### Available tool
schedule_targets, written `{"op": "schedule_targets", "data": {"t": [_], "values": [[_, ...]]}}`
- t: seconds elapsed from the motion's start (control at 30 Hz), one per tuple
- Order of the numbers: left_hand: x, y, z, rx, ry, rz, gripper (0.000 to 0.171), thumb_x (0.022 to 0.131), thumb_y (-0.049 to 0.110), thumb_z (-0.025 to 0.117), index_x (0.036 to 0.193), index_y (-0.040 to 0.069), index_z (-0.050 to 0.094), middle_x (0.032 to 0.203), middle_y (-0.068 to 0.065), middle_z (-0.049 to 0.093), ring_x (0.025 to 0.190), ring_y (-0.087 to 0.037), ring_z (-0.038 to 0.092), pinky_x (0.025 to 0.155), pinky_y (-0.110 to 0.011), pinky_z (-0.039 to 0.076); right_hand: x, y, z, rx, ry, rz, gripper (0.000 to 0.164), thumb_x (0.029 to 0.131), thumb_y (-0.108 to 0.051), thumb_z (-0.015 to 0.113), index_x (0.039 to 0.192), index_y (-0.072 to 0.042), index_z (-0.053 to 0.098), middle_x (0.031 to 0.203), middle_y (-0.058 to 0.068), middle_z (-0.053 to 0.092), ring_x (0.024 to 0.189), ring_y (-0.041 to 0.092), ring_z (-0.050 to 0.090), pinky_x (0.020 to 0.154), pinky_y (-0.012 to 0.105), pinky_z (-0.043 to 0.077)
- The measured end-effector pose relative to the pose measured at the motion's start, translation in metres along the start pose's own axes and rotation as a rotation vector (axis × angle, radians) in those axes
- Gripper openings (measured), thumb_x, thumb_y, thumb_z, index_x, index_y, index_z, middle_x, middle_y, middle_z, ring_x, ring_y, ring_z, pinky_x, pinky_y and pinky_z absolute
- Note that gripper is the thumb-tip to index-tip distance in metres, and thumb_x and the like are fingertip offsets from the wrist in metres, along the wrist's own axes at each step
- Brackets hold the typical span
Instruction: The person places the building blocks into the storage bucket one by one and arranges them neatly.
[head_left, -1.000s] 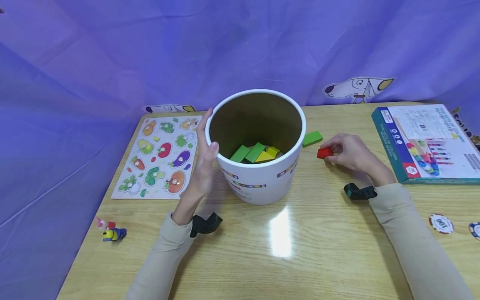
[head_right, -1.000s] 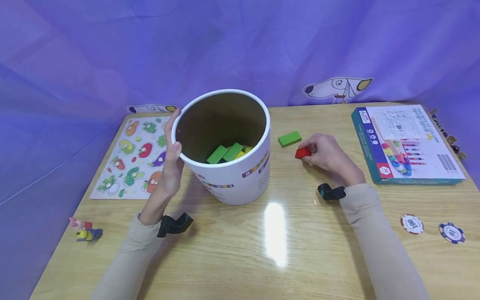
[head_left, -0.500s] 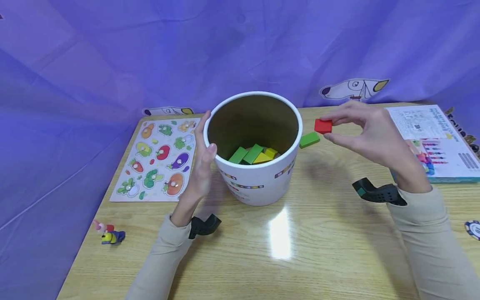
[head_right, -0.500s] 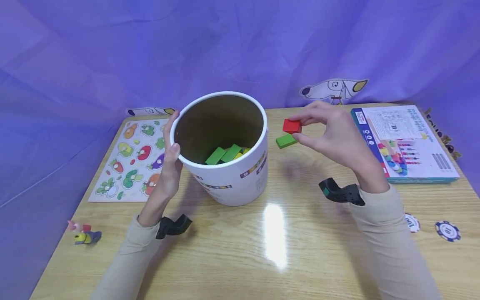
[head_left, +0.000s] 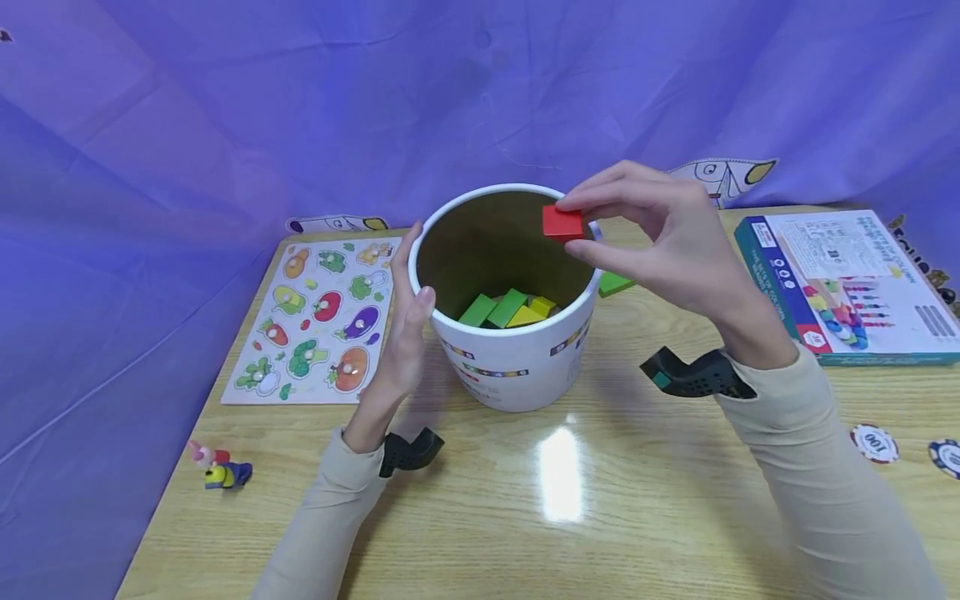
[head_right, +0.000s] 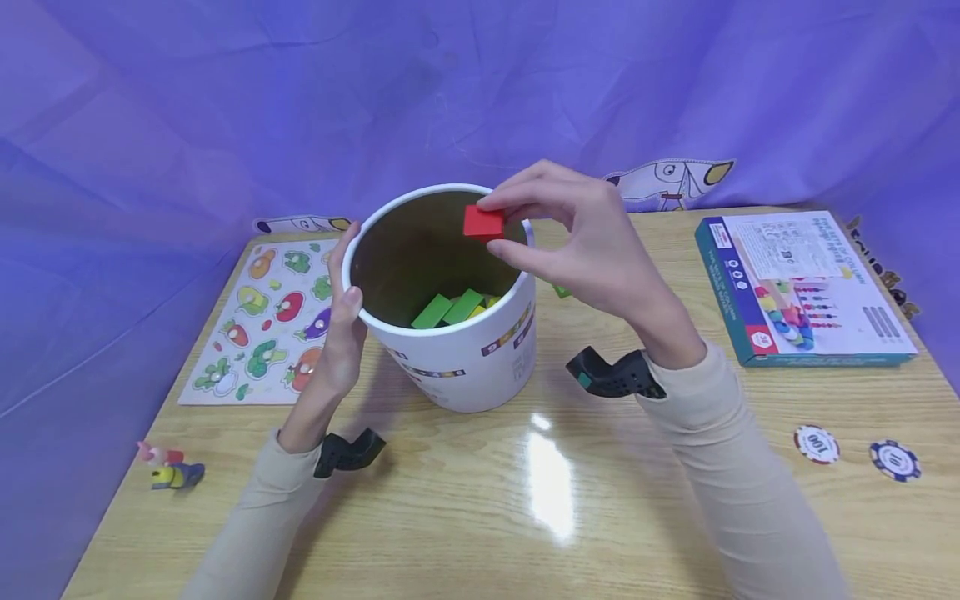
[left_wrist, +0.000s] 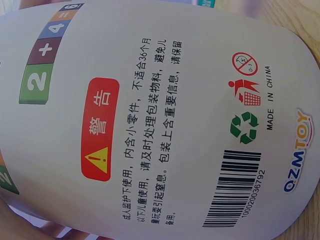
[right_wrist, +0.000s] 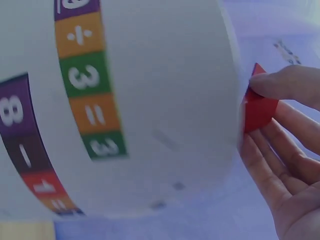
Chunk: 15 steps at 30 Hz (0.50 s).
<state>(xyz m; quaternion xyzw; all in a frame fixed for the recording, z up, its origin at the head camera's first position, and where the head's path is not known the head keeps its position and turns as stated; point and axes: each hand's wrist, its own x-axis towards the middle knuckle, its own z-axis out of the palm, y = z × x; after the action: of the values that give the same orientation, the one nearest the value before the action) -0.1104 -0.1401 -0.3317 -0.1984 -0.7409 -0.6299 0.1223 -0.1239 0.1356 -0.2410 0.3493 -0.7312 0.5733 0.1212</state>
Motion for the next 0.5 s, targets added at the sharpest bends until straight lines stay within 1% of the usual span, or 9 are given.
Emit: {"op": "schedule_targets", "data": {"t": [0.2,0.37,0.5], "values": [[-0.001,0.0,0.001,-0.013,0.002,-0.015,0.093,0.084,0.077,0.042,0.155,0.025,0.014,0.158,0.004,0.019,0.143,-0.019,0.024,0.114,-0.056,0.025,0.006,0.006,0.012,-0.007,-0.025,0.013,0.036,0.076,0.009,0.077,0.11,0.001,0.071,0.109,0.01,0.065,0.098,0.017,0.065,0.095,0.024,0.052],[0.0,0.0,0.001,-0.021,0.002,-0.023,0.093,0.083,0.078,0.042,0.155,0.025,0.014,0.157,0.004,0.02,0.142,-0.019,0.025,0.114,-0.057,0.026,0.008,0.007,0.015,-0.001,-0.027,0.006,0.035,0.076,0.008,0.076,0.11,0.001,0.071,0.109,0.01,0.065,0.101,0.017,0.064,0.094,0.024,0.052],[0.0,0.001,0.0,-0.022,0.002,-0.012,0.094,0.083,0.078,0.041,0.155,0.024,0.014,0.158,0.004,0.019,0.143,-0.02,0.024,0.114,-0.057,0.026,0.01,0.007,0.015,0.007,-0.023,-0.008,0.035,0.075,0.01,0.076,0.109,0.002,0.071,0.108,0.011,0.066,0.1,0.017,0.064,0.094,0.025,0.053]]}}
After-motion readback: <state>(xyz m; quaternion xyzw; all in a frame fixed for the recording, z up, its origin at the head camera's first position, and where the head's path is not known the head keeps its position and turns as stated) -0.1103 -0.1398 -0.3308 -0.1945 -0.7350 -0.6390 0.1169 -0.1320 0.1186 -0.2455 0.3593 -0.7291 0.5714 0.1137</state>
